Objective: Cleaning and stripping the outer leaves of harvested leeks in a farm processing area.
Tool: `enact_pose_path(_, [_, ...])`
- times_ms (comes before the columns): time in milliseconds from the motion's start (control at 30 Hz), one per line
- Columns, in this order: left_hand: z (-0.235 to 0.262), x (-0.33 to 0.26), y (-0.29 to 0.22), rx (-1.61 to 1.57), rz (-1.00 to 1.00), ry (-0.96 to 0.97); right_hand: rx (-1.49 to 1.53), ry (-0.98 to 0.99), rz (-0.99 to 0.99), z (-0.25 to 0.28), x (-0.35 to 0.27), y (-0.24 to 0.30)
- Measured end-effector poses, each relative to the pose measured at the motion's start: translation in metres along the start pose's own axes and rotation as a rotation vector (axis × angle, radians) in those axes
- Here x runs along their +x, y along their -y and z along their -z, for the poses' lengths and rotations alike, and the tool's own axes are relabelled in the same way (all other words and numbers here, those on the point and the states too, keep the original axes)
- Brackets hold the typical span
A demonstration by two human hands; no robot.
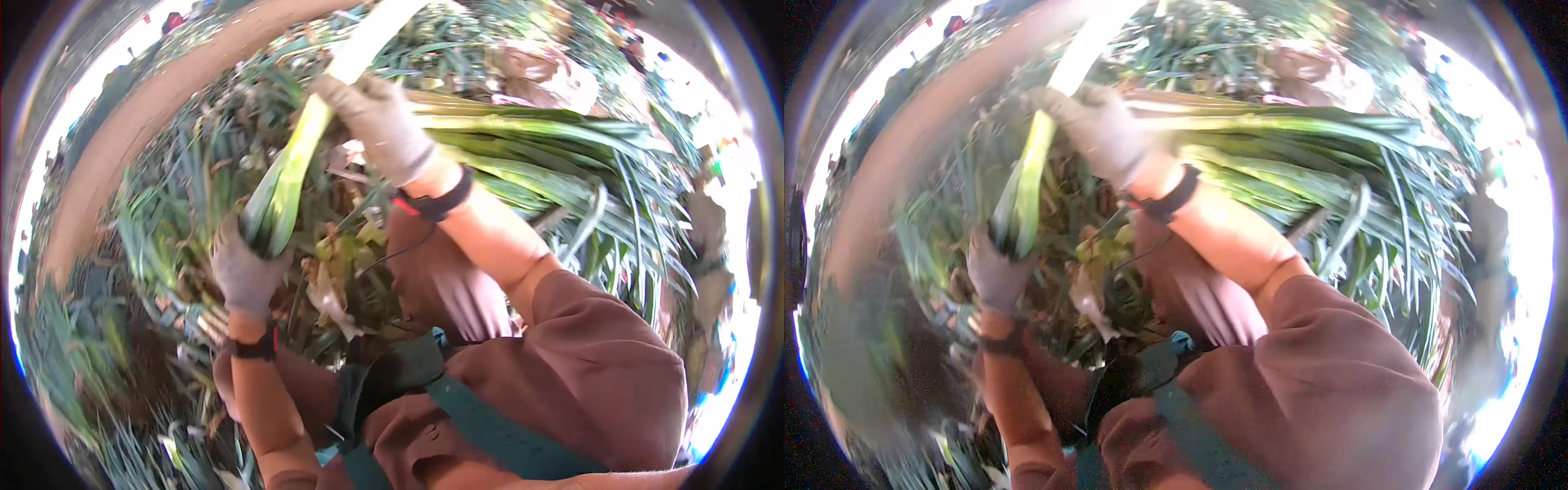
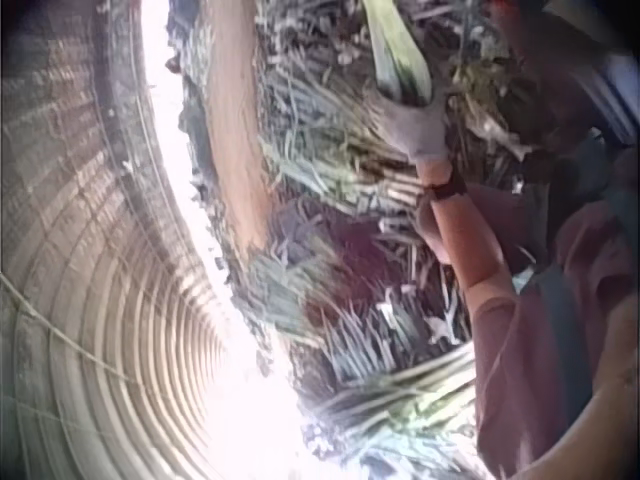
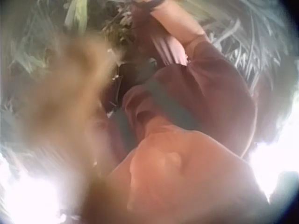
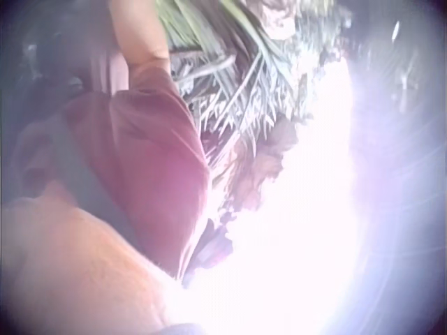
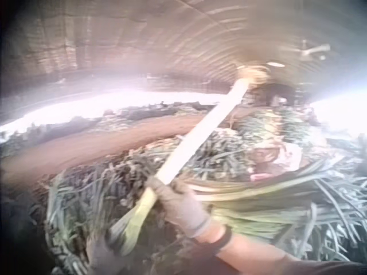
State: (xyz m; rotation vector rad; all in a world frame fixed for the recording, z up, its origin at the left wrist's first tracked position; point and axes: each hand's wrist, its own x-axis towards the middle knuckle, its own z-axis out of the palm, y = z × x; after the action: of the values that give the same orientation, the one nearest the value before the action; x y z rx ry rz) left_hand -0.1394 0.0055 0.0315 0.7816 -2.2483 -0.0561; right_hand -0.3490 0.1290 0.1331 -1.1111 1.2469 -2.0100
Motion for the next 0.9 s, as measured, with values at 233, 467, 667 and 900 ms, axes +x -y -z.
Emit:
enact_pose_path(233, [0.047,0.024,-0.038,-0.140,0.219,-0.291,-0.876,0.215,0.636,-0.025,0.024,-0.033])
enact_pose_path(467, [0.134,0.036,-0.081,-1.862,0.662,-0.253,-0.666,0.564,0.765,-0.146,0.052,-0.083])
enact_pose_path(667, [0.110,0.033,-0.001,-1.597,0.719,-0.499,-0.559,0.696,0.919,-0.229,0.059,-0.101])
enact_pose_path(900, [0.227,-0.118,0.016,-1.194,0.691,-0.588,-0.687,0.697,0.907,-0.265,0.039,-0.105])
